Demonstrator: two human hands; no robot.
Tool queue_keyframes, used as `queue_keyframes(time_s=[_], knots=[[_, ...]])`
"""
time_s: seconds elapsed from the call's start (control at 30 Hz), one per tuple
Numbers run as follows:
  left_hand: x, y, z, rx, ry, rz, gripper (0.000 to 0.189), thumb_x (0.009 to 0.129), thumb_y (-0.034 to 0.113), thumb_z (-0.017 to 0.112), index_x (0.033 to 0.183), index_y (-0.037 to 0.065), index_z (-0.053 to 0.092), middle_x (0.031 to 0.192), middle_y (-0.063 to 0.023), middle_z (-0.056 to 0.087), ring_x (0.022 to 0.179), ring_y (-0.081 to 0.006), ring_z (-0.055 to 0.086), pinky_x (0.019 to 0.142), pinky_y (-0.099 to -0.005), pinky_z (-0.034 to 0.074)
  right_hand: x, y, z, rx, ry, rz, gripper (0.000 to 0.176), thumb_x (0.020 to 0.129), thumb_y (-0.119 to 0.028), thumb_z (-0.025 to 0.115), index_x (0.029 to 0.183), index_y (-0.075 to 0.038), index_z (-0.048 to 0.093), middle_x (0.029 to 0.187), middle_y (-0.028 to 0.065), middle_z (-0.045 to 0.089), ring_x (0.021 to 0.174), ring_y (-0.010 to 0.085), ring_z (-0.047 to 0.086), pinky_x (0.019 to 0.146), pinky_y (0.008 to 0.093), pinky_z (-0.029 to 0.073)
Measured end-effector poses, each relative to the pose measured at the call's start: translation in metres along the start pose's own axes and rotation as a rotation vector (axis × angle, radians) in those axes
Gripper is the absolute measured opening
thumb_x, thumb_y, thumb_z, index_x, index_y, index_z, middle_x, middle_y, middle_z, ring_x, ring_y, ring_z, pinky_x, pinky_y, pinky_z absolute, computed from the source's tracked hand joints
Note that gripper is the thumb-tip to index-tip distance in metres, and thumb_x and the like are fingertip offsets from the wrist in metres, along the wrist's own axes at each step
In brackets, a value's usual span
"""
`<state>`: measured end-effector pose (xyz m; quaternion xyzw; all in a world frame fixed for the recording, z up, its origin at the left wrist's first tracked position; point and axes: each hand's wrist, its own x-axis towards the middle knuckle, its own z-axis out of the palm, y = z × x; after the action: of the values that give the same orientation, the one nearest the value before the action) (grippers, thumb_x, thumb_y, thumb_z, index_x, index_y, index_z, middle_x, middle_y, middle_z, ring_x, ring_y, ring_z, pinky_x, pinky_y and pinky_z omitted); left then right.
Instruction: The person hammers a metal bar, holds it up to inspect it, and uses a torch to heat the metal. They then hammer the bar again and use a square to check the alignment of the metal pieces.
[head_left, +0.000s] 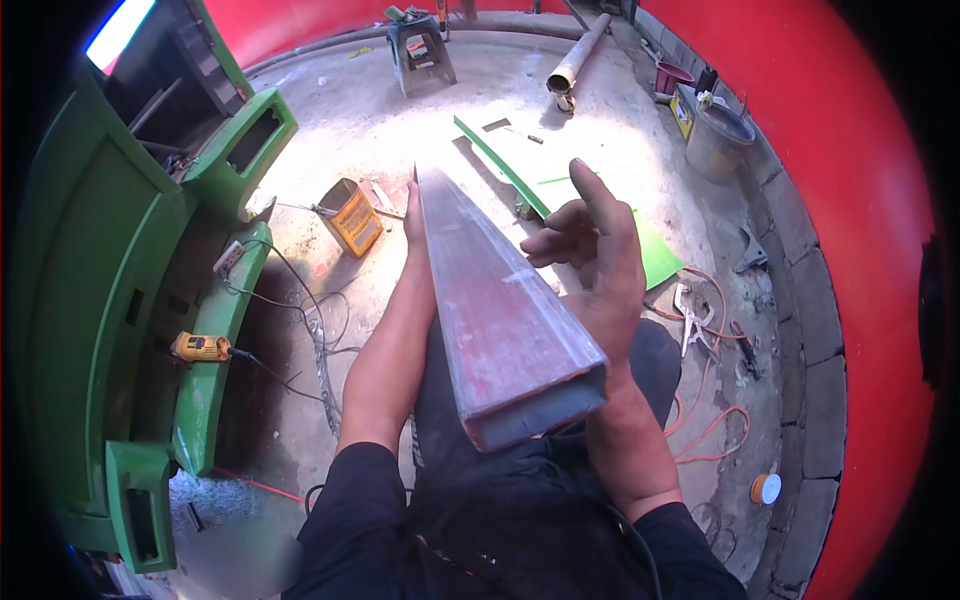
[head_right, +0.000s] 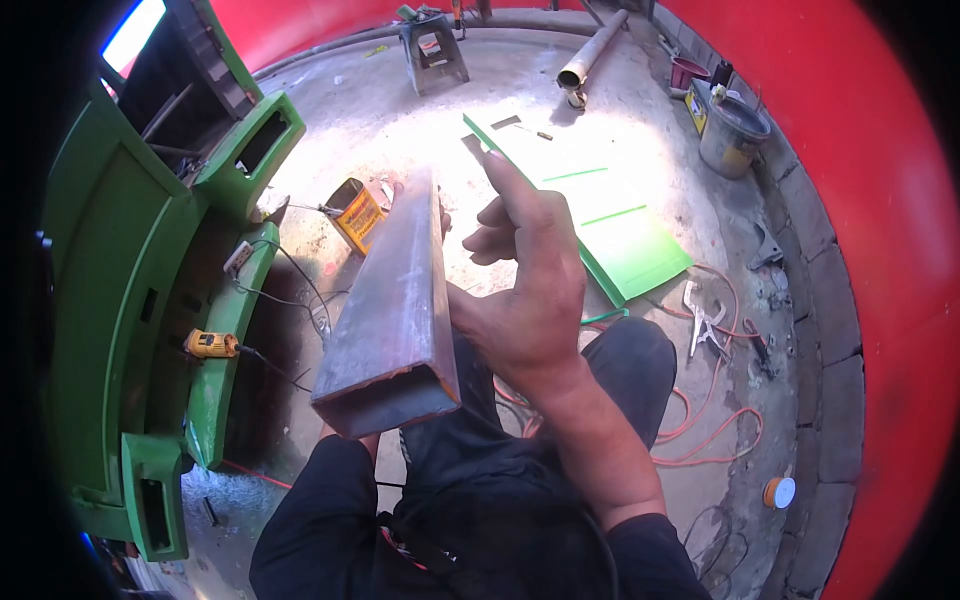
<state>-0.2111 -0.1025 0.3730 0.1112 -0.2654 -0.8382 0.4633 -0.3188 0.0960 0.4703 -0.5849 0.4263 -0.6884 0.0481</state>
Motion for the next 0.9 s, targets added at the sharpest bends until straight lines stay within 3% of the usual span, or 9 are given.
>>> queue_keyframes(time_s=[0.27, 0.33, 0.43, 0.47, 0.53, 0.57, 0.63, 0.73, 0.9], knots=[[0.001, 0.001, -0.009, 0.011, -0.032, -0.021, 0.078, 0.102, 0.062, 0.014, 0.152, 0.006, 0.034, 0.146, -0.0238, 0.045, 0.13, -0.0408, 0.05, 0.11, -0.0527, 0.043, -0.002, 0.002, 0.0, -0.003, -0.004, -0.003, 0.094, 0.066, -0.013, 0.093, 0.147, -0.005, 0.045, 0.102, 0.0048, 0.053, 0.086, 0.0126, 0.064, 0.077, 0.0275, 0.057], [0.011, -0.001, -0.03, -0.548, -0.805, -0.182, 0.078, 0.102, 0.062, 0.015, 0.151, 0.005, 0.034, 0.145, -0.0239, 0.045, 0.129, -0.041, 0.051, 0.109, -0.0529, 0.044, -0.001, 0.001, -0.001, -0.023, -0.004, -0.016, 0.094, 0.066, -0.013, 0.093, 0.147, -0.005, 0.045, 0.102, 0.0049, 0.053, 0.086, 0.0126, 0.064, 0.077, 0.0275, 0.057], [0.016, -0.002, -0.027, -0.586, -0.849, -0.159, 0.079, 0.102, 0.063, 0.014, 0.152, 0.005, 0.033, 0.146, -0.024, 0.045, 0.129, -0.0411, 0.051, 0.109, -0.0531, 0.044, -0.001, 0.001, 0.001, -0.024, 0.005, -0.014, 0.094, 0.066, -0.013, 0.093, 0.147, -0.006, 0.045, 0.102, 0.0049, 0.053, 0.086, 0.0127, 0.064, 0.076, 0.0274, 0.057], [0.012, -0.002, -0.023, -0.585, -0.846, -0.159, 0.079, 0.102, 0.063, 0.014, 0.152, 0.005, 0.033, 0.146, -0.024, 0.045, 0.129, -0.0411, 0.051, 0.109, -0.0531, 0.044, -0.001, 0.001, 0.001, -0.013, 0.015, -0.004, 0.094, 0.066, -0.012, 0.093, 0.147, -0.006, 0.045, 0.102, 0.005, 0.053, 0.085, 0.0127, 0.064, 0.076, 0.0274, 0.057], [-0.016, 0.005, 0.026, 0.143, 0.118, 0.014, 0.079, 0.101, 0.063, 0.013, 0.152, 0.005, 0.033, 0.146, -0.0242, 0.045, 0.13, -0.0412, 0.05, 0.11, -0.0531, 0.043, -0.001, 0.001, 0.002, -0.003, 0.013, -0.008, 0.095, 0.066, -0.012, 0.093, 0.147, -0.006, 0.045, 0.102, 0.005, 0.053, 0.085, 0.0127, 0.065, 0.076, 0.0275, 0.057], [-0.013, 0.004, 0.015, 0.143, 0.121, 0.011, 0.079, 0.101, 0.063, 0.013, 0.152, 0.005, 0.033, 0.146, -0.0242, 0.045, 0.13, -0.0412, 0.05, 0.11, -0.0531, 0.043, -0.001, 0.001, 0.001, 0.006, 0.011, -0.02, 0.095, 0.066, -0.012, 0.093, 0.147, -0.006, 0.045, 0.103, 0.0051, 0.053, 0.084, 0.0127, 0.065, 0.075, 0.0275, 0.057], [-0.004, 0.004, -0.007, -0.601, -0.769, -0.212, 0.08, 0.101, 0.063, 0.013, 0.152, 0.005, 0.033, 0.146, -0.0242, 0.045, 0.13, -0.041, 0.05, 0.11, -0.053, 0.043, -0.002, 0.002, 0.001, -0.005, 0.003, -0.025, 0.095, 0.066, -0.012, 0.093, 0.147, -0.006, 0.044, 0.103, 0.0052, 0.053, 0.084, 0.0126, 0.065, 0.076, 0.0275, 0.057], [-0.006, 0.003, 0.009, 0.012, 0.001, -0.013, 0.08, 0.101, 0.063, 0.013, 0.152, 0.005, 0.033, 0.146, -0.0241, 0.045, 0.13, -0.0413, 0.051, 0.11, -0.0529, 0.043, -0.002, 0.002, 0.0, -0.017, -0.005, -0.031, 0.096, 0.065, -0.012, 0.093, 0.148, -0.006, 0.044, 0.103, 0.0052, 0.053, 0.084, 0.0125, 0.065, 0.076, 0.0274, 0.056], [-0.003, 0.0, 0.0, 0.076, -0.004, 0.057, 0.076, 0.103, 0.059, 0.012, 0.151, 0.004, 0.034, 0.144, -0.0229, 0.047, 0.129, -0.0388, 0.052, 0.109, -0.0513, 0.044, -0.003, 0.0, 0.001, -0.002, 0.003, -0.018, 0.095, 0.066, -0.013, 0.093, 0.147, -0.006, 0.044, 0.103, 0.005, 0.054, 0.084, 0.0127, 0.065, 0.077, 0.0277, 0.056]])
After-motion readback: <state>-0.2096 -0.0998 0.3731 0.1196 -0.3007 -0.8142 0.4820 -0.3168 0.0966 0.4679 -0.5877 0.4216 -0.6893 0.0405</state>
